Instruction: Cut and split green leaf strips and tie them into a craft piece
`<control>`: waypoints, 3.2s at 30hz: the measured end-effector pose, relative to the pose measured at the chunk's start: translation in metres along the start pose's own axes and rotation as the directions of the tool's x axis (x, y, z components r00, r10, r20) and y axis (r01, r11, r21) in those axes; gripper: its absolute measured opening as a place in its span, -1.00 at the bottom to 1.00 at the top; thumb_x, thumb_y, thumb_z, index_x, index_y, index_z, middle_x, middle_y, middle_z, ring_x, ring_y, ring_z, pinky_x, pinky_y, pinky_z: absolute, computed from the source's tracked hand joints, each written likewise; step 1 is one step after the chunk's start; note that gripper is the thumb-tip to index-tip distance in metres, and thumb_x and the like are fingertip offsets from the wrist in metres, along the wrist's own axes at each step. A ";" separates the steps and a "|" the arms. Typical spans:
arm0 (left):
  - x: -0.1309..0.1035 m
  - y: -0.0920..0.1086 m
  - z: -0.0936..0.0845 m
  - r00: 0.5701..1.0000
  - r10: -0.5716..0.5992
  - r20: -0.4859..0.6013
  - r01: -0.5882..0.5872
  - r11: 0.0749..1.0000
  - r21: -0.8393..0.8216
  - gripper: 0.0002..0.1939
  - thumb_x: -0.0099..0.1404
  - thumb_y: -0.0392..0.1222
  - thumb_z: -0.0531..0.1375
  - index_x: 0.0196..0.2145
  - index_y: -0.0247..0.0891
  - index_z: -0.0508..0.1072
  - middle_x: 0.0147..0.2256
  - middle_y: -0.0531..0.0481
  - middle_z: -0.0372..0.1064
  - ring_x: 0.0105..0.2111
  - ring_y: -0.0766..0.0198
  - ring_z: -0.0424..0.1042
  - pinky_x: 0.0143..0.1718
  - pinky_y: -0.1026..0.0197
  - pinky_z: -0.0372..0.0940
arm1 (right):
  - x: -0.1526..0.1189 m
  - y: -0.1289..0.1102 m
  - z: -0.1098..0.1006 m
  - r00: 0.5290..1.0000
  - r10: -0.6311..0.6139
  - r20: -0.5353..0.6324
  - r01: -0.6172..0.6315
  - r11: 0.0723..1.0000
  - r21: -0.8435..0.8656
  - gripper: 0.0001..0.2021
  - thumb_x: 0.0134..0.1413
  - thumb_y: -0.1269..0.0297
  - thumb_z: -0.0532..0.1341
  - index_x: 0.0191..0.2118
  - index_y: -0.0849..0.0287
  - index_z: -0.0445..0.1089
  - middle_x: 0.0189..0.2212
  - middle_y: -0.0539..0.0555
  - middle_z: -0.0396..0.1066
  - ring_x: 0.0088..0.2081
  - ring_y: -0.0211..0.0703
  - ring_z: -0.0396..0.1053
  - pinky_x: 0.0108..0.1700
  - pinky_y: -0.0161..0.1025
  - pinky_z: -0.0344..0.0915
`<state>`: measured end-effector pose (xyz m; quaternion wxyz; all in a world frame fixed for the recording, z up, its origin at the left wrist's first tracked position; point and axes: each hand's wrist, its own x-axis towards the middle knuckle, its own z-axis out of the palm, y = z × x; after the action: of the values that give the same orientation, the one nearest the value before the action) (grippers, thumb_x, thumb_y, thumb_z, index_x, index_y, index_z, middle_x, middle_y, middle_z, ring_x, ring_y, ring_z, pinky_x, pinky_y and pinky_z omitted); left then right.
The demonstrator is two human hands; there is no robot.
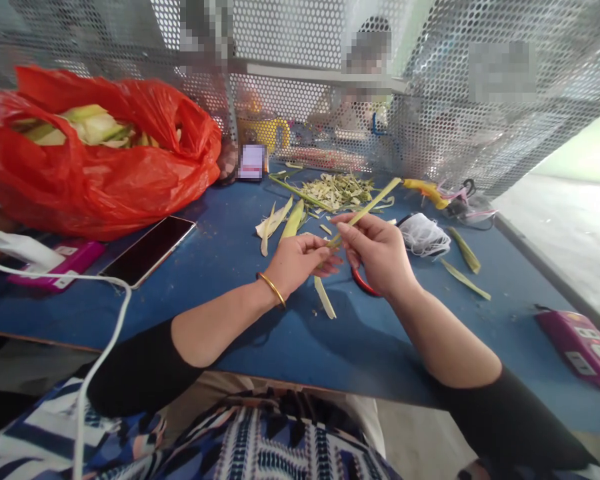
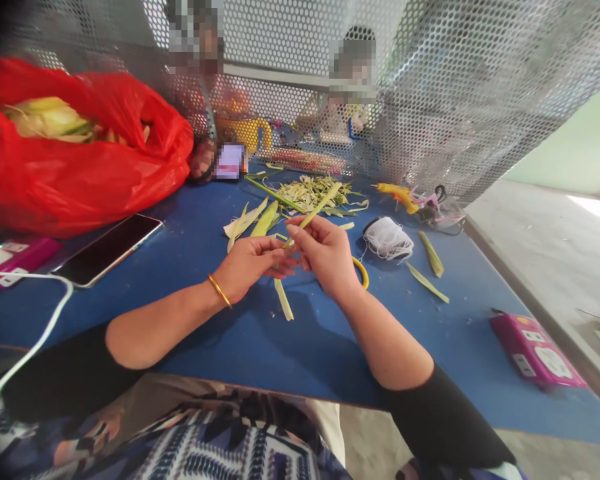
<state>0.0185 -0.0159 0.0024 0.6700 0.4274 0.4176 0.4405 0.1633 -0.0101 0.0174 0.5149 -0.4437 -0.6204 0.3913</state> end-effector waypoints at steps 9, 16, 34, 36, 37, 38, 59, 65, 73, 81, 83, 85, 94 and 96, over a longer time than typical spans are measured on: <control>0.010 -0.004 -0.008 0.989 -0.117 -0.085 0.103 0.982 -0.157 -0.81 0.27 -0.33 0.28 -0.51 -0.31 0.48 -0.52 -0.04 0.47 -0.56 0.40 0.43 -0.48 0.36 0.36 | -0.023 0.004 0.010 0.705 -0.637 0.311 0.669 0.453 -0.589 -0.83 0.29 0.41 0.09 -0.27 0.15 0.43 -0.41 0.05 0.47 -0.43 -0.24 0.36 -0.40 -0.27 0.23; 0.015 0.012 -0.018 0.971 -0.233 -0.061 0.198 0.915 -0.352 -0.74 0.40 -0.33 0.10 -0.37 -0.27 0.55 -0.43 -0.10 0.56 -0.46 0.34 0.54 -0.37 0.34 0.44 | -0.023 0.013 0.015 0.437 -0.607 0.664 0.802 -0.071 -0.593 -0.74 0.35 0.50 0.02 -0.28 0.20 0.43 -0.49 0.04 0.40 -0.43 -0.20 0.28 -0.41 -0.19 0.12; 0.019 0.022 -0.025 0.958 -0.261 -0.122 0.203 0.912 -0.357 -0.79 0.31 -0.38 0.14 -0.21 -0.33 0.58 -0.31 -0.17 0.62 -0.42 0.27 0.58 -0.67 0.44 0.23 | -0.008 0.030 0.007 0.531 -0.553 0.641 0.829 0.183 -0.529 -0.78 0.30 0.45 0.01 -0.23 0.23 0.41 -0.38 0.16 0.48 -0.35 -0.09 0.39 -0.27 -0.15 0.31; 0.018 0.024 -0.025 0.950 -0.300 -0.082 0.241 0.878 -0.413 -0.77 0.32 -0.40 0.12 -0.15 -0.31 0.56 -0.37 -0.12 0.60 -0.47 0.31 0.56 -0.64 0.44 0.30 | -0.009 0.031 0.009 0.528 -0.514 0.676 0.836 0.173 -0.521 -0.77 0.32 0.43 0.00 -0.23 0.23 0.40 -0.40 0.15 0.47 -0.37 -0.10 0.37 -0.27 -0.15 0.31; 0.017 0.025 -0.025 0.948 -0.313 -0.062 0.257 0.865 -0.430 -0.75 0.33 -0.41 0.12 -0.12 -0.29 0.55 -0.40 -0.09 0.58 -0.51 0.34 0.54 -0.64 0.45 0.30 | -0.009 0.032 0.009 0.529 -0.502 0.685 0.837 0.174 -0.519 -0.77 0.33 0.41 0.00 -0.23 0.23 0.40 -0.40 0.14 0.46 -0.37 -0.10 0.37 -0.26 -0.14 0.31; 0.017 0.025 -0.025 0.947 -0.318 -0.045 0.267 0.856 -0.442 -0.73 0.34 -0.42 0.11 -0.09 -0.28 0.53 -0.43 -0.05 0.55 -0.54 0.36 0.52 -0.64 0.45 0.30 | -0.010 0.032 0.009 0.528 -0.500 0.687 0.838 0.176 -0.516 -0.78 0.33 0.40 0.00 -0.22 0.23 0.39 -0.41 0.13 0.46 -0.38 -0.10 0.37 -0.25 -0.14 0.31; 0.009 0.000 -0.009 0.994 -0.061 -0.090 0.036 0.966 -0.258 -0.88 0.20 -0.39 0.20 -0.40 -0.31 0.56 -0.52 -0.01 0.48 -0.60 0.43 0.35 -0.54 0.39 0.30 | -0.023 0.019 0.018 0.716 -0.662 0.223 0.634 0.482 -0.605 -0.83 0.29 0.38 0.13 -0.31 0.11 0.45 -0.38 0.07 0.46 -0.32 -0.15 0.41 -0.22 -0.18 0.28; 0.007 0.004 -0.010 0.998 -0.016 -0.067 0.001 0.978 -0.210 -0.90 0.25 -0.30 0.20 -0.37 -0.32 0.53 -0.53 -0.05 0.50 -0.67 0.42 0.33 -0.60 0.36 0.29 | -0.011 0.025 0.019 0.934 -0.285 -0.213 0.211 0.926 -0.312 -0.76 0.20 0.28 0.17 -0.48 0.14 0.44 -0.49 0.04 0.46 -0.36 -0.15 0.41 -0.25 -0.18 0.33; 0.008 0.007 -0.012 0.998 -0.007 -0.060 -0.011 0.955 -0.297 -0.80 0.30 -0.32 0.15 -0.18 -0.33 0.56 -0.61 0.06 0.39 -0.67 0.44 0.31 -0.63 0.41 0.27 | -0.009 0.024 0.023 0.913 0.407 -0.024 -0.382 0.875 0.297 -0.74 -0.23 0.11 0.40 -0.53 0.18 0.42 -0.64 -0.03 0.41 -0.56 -0.28 0.36 -0.43 -0.29 0.30; 0.008 0.010 -0.016 0.963 -0.222 0.154 0.263 0.899 -0.349 -0.79 0.38 -0.30 0.12 -0.15 -0.33 0.56 -0.56 0.00 0.48 -0.66 0.41 0.36 -0.67 0.40 0.22 | -0.002 0.035 0.020 0.895 0.445 -0.020 -0.395 0.814 0.425 -0.81 -0.43 0.29 0.43 -0.55 0.21 0.49 -0.60 -0.03 0.46 -0.53 -0.32 0.35 -0.39 -0.30 0.30; 0.008 0.010 -0.017 0.955 -0.236 0.177 0.285 0.894 -0.345 -0.78 0.40 -0.29 0.12 -0.14 -0.31 0.57 -0.56 -0.01 0.49 -0.65 0.40 0.37 -0.68 0.40 0.20 | 0.000 0.035 0.019 0.919 0.382 -0.095 -0.316 0.859 0.402 -0.82 -0.41 0.29 0.42 -0.54 0.19 0.48 -0.59 -0.05 0.46 -0.52 -0.30 0.35 -0.36 -0.26 0.32; 0.008 0.011 -0.017 0.957 -0.236 0.169 0.282 0.893 -0.352 -0.76 0.40 -0.30 0.10 -0.13 -0.28 0.57 -0.56 -0.01 0.51 -0.64 0.39 0.39 -0.66 0.40 0.22 | 0.001 0.035 0.018 0.936 0.328 -0.129 -0.268 0.900 0.345 -0.83 -0.39 0.29 0.42 -0.55 0.16 0.46 -0.63 -0.08 0.42 -0.52 -0.28 0.34 -0.34 -0.24 0.33; 0.012 0.016 -0.020 0.962 -0.267 0.052 0.265 0.874 -0.407 -0.66 0.40 -0.38 0.03 -0.03 -0.30 0.55 -0.50 -0.04 0.57 -0.65 0.40 0.41 -0.64 0.41 0.30 | 0.004 0.038 0.013 0.969 0.246 -0.031 -0.222 0.915 0.338 -0.73 -0.31 0.26 0.49 -0.37 0.14 0.52 -0.47 -0.03 0.49 -0.37 -0.20 0.42 -0.19 -0.16 0.38; 0.012 0.016 -0.020 0.961 -0.270 0.064 0.272 0.870 -0.412 -0.63 0.41 -0.38 0.02 0.02 -0.27 0.54 -0.48 -0.04 0.58 -0.66 0.40 0.42 -0.63 0.41 0.31 | 0.004 0.038 0.013 0.958 0.285 0.000 -0.264 0.886 0.382 -0.72 -0.30 0.27 0.49 -0.34 0.14 0.53 -0.47 -0.04 0.50 -0.40 -0.23 0.41 -0.20 -0.17 0.39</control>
<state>-0.0005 0.0032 0.0094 0.8015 0.2129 0.3684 0.4201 0.1558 0.0046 -0.0193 0.5472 -0.4303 -0.4497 0.5596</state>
